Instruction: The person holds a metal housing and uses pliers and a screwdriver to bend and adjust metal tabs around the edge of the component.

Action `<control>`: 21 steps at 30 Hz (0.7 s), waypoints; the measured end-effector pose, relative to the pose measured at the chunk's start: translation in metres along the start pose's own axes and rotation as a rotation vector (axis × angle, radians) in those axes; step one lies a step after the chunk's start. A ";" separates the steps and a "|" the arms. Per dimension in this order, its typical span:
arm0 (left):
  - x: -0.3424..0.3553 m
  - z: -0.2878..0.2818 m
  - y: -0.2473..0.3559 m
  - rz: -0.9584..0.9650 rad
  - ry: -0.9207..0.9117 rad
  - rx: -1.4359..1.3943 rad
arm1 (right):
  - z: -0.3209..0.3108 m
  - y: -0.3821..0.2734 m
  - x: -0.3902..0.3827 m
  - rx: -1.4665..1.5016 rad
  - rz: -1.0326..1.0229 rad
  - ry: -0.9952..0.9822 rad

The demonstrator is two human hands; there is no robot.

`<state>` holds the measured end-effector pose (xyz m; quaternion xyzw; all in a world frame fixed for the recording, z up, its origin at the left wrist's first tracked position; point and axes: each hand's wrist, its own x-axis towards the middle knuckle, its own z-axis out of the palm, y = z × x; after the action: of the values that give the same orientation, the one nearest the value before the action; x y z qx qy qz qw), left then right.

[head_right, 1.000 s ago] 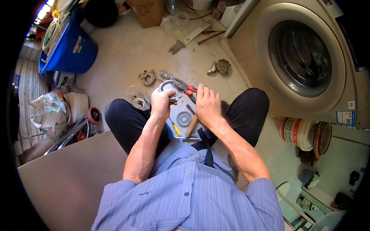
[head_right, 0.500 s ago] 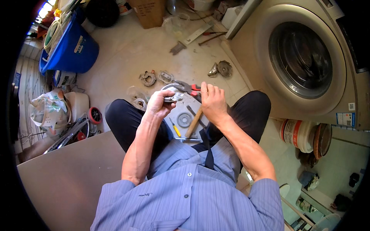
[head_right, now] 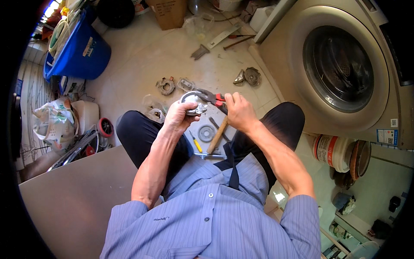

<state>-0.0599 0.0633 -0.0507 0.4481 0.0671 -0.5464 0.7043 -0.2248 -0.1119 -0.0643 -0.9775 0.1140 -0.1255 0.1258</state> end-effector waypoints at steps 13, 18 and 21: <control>0.007 0.010 -0.009 0.404 0.106 0.334 | 0.006 -0.036 -0.004 0.314 0.440 -0.266; 0.004 0.006 -0.009 0.445 0.137 0.557 | 0.008 -0.064 -0.019 0.477 0.655 -0.324; 0.001 0.005 -0.014 0.495 0.111 0.620 | -0.004 -0.068 -0.022 0.546 0.687 -0.331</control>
<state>-0.0730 0.0590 -0.0569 0.6710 -0.1728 -0.3295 0.6413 -0.2332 -0.0430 -0.0469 -0.8211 0.3721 0.0556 0.4293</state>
